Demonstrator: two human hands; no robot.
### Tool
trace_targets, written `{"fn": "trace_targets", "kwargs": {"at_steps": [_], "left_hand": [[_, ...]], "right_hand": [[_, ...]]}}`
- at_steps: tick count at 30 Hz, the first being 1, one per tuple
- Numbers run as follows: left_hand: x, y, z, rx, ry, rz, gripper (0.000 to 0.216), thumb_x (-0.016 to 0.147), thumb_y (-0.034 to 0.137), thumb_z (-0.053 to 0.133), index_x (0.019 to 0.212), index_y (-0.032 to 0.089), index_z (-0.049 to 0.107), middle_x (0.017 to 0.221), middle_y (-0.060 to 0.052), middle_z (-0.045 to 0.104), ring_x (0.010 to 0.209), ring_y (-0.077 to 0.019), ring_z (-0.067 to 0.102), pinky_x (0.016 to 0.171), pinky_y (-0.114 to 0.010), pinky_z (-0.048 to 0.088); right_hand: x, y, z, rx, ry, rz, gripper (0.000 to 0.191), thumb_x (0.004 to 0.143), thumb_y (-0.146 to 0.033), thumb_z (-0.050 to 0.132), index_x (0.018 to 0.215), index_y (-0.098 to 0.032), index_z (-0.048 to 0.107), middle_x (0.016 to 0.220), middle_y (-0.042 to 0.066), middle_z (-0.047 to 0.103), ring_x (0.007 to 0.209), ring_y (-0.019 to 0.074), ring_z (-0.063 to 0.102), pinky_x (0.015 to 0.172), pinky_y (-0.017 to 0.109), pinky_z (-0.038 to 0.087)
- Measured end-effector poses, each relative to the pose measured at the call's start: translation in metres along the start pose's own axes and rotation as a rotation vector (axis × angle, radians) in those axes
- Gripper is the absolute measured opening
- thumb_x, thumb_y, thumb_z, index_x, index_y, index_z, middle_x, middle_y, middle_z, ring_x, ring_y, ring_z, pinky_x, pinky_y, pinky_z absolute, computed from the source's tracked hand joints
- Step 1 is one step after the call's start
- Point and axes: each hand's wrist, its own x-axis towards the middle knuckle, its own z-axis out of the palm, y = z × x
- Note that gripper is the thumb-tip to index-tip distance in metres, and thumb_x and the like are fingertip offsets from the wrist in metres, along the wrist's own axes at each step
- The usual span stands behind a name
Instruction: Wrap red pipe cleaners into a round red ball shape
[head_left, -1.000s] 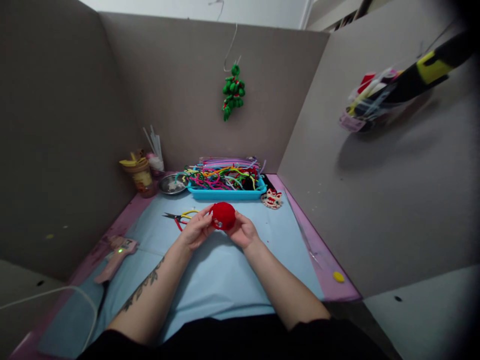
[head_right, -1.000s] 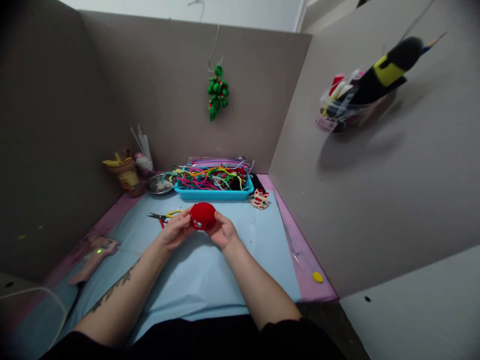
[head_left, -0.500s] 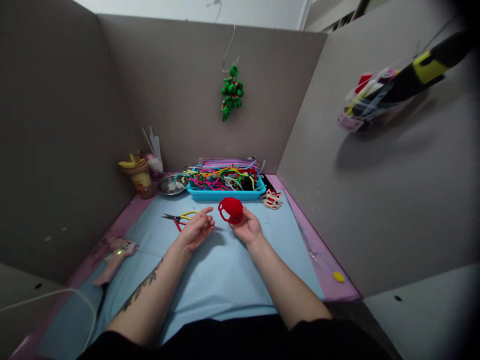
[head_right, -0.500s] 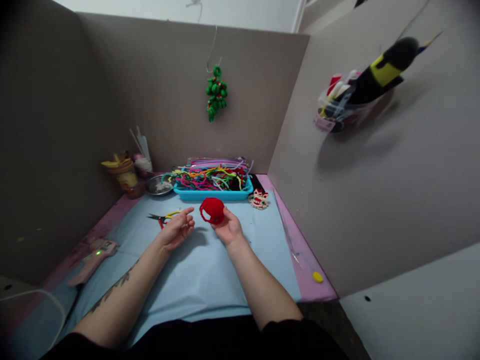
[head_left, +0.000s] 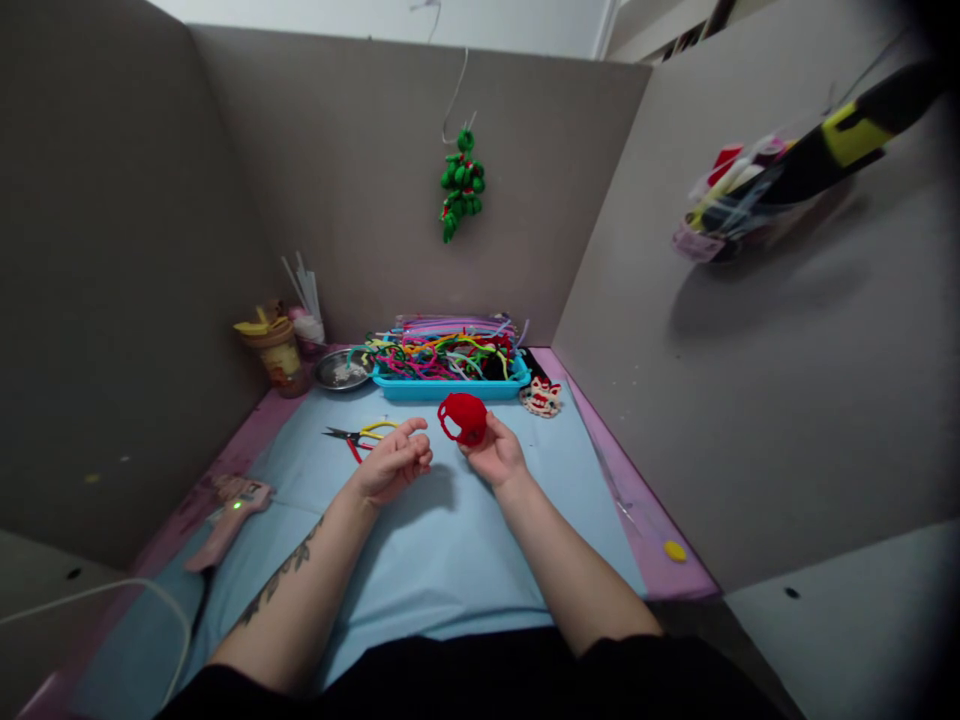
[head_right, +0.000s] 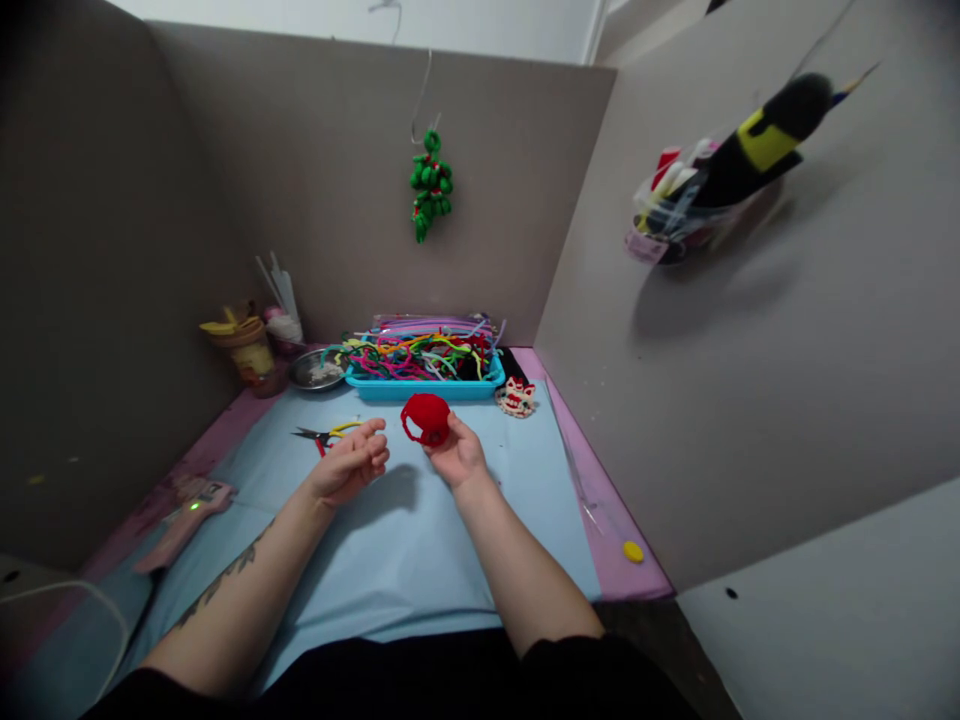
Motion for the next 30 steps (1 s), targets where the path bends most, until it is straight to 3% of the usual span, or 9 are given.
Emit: {"fn": "trace_targets", "kwargs": {"at_steps": [4,8,20,25,30], "left_hand": [[0.006,-0.002,-0.006,0.018,0.181,0.033,0.058,0.059,0.020,0.082,0.102,0.017,0.044,0.066,0.004,0.058,0.052,-0.0058,0.056,0.049,-0.013,0.046],[0.011,-0.004,-0.011,0.054,0.342,0.068,0.061,0.057,0.020,0.083,0.099,0.019,0.039,0.067,0.004,0.060,0.052,-0.0062,0.058,0.048,-0.013,0.047],[0.012,-0.007,-0.010,0.149,0.319,0.129,0.045,0.064,0.022,0.077,0.097,0.019,0.046,0.069,0.002,0.061,0.059,-0.0089,0.059,0.054,-0.017,0.046],[0.012,-0.014,-0.005,0.204,0.310,0.099,0.043,0.057,0.015,0.079,0.090,0.019,0.052,0.091,-0.002,0.065,0.078,-0.0123,0.063,0.066,-0.021,0.047],[0.015,-0.027,0.006,0.262,0.368,0.112,0.052,0.055,0.023,0.082,0.092,0.019,0.047,0.072,0.001,0.065,0.058,-0.0097,0.059,0.055,-0.020,0.039]], "right_hand": [[0.001,-0.002,-0.001,0.013,0.018,0.012,0.013,0.084,-0.018,0.051,0.089,-0.020,0.062,0.079,0.000,0.074,0.071,0.0148,0.068,0.054,0.025,0.052],[0.002,-0.003,-0.004,0.015,0.031,0.006,0.014,0.085,-0.017,0.049,0.090,-0.021,0.062,0.080,-0.001,0.074,0.072,0.0149,0.068,0.056,0.027,0.053],[0.001,0.000,-0.001,0.038,0.021,0.020,0.015,0.086,-0.017,0.049,0.091,-0.020,0.062,0.082,0.001,0.074,0.074,0.0149,0.068,0.058,0.026,0.053],[-0.003,0.002,0.004,0.022,-0.017,0.016,0.015,0.086,-0.018,0.049,0.090,-0.020,0.063,0.083,0.001,0.074,0.077,0.0155,0.068,0.063,0.029,0.055],[-0.007,0.007,0.012,0.034,0.018,0.045,0.021,0.089,-0.017,0.042,0.091,-0.019,0.063,0.083,0.002,0.074,0.078,0.0151,0.068,0.066,0.028,0.055]]}}
